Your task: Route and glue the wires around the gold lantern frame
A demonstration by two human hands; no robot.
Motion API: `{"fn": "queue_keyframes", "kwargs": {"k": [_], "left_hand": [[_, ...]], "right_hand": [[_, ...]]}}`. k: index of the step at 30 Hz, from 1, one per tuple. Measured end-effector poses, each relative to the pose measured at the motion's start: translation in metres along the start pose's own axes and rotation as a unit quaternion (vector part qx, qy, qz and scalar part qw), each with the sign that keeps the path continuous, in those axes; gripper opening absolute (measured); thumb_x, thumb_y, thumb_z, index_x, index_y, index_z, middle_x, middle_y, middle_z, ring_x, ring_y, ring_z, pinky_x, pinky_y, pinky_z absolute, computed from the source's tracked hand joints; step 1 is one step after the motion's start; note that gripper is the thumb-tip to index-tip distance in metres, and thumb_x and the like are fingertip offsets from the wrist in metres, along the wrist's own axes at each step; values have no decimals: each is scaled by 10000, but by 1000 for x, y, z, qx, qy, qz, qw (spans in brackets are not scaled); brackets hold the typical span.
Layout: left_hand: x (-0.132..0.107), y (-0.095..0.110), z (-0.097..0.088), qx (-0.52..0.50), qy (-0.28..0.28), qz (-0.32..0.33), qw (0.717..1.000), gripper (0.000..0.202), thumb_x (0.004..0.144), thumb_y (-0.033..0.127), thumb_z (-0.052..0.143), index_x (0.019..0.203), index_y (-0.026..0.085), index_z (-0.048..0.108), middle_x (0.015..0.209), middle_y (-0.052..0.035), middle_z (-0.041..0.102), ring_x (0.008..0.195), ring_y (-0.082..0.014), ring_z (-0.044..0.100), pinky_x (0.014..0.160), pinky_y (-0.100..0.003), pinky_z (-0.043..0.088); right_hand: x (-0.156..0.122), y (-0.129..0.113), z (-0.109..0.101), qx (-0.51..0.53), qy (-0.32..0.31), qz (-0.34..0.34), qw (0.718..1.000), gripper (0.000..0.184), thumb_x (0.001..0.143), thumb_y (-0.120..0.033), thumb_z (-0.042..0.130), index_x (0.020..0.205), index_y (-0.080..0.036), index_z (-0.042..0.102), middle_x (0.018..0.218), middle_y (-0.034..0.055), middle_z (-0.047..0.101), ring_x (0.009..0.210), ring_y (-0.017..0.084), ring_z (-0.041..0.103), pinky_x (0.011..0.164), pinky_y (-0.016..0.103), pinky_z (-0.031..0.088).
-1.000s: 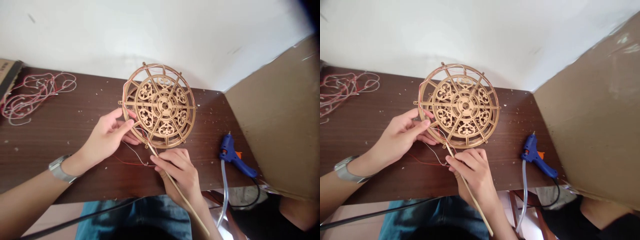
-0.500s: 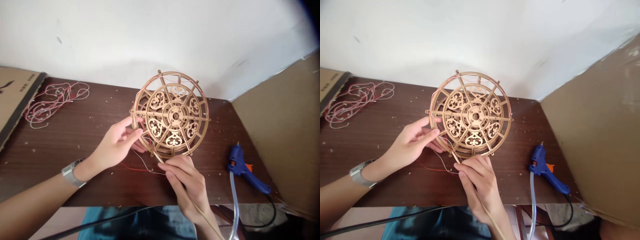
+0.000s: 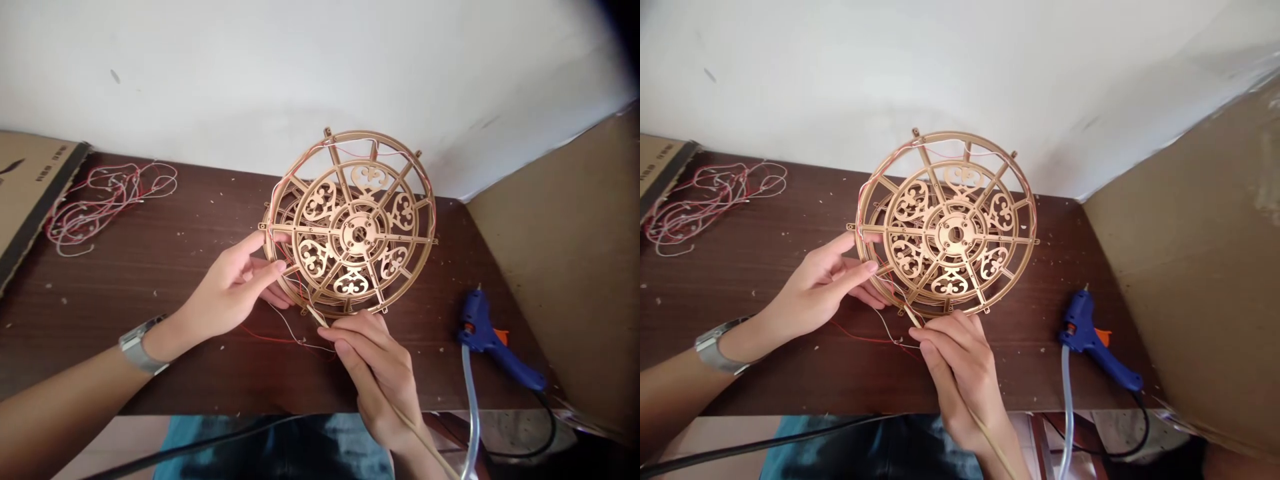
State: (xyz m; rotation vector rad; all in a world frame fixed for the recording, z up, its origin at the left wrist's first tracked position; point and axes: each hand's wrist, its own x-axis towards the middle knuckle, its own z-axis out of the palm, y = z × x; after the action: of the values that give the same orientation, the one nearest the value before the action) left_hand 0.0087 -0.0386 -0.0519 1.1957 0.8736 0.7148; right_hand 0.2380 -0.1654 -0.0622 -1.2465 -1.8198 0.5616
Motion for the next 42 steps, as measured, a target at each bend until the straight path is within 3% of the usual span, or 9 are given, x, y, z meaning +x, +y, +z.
{"fn": "queue_keyframes", "kwargs": {"k": [7,14,22,35,42], "left_hand": [[3,1,0,-17,-2,-10,1000,688,990,431,780,1580,223,494,883,-66,823,817,-328,852,740,-430,758],[7,-2,3,-41,-13,-12,999,615,958,374,818,1464,203,513,839,-67,816,771,-339,846,701,-452,762],[7,-4,4,-44,-21,-7,999,579,982,364,803,1468,215,526,873,-66,829,766,-316,846,692,-430,763],[7,-3,5,-40,-2,-16,999,613,934,374,835,1460,215,564,822,-46,817,744,-341,841,672,-467,753],[7,0,5,-20,-8,-9,1000,626,962,344,797,1487,166,506,777,-42,818,645,-301,821,620,-382,738]], "right_hand": [[-1,1,-2,64,23,49,997,327,1103,-69,535,1211,-207,812,1085,34,727,1025,114,670,949,300,517],[4,6,-9,144,35,89,985,313,1117,-130,536,1054,-154,842,963,53,729,906,106,679,832,258,527],[0,11,-11,161,43,101,981,292,1115,-193,568,1047,-193,853,955,52,749,890,130,698,811,291,545],[-1,12,-12,147,30,81,985,274,1107,-133,571,1091,-187,839,988,47,746,922,119,700,819,272,538],[-3,12,-11,165,31,88,982,303,1141,-192,534,1073,-189,829,966,49,742,908,124,695,819,275,530]]}}
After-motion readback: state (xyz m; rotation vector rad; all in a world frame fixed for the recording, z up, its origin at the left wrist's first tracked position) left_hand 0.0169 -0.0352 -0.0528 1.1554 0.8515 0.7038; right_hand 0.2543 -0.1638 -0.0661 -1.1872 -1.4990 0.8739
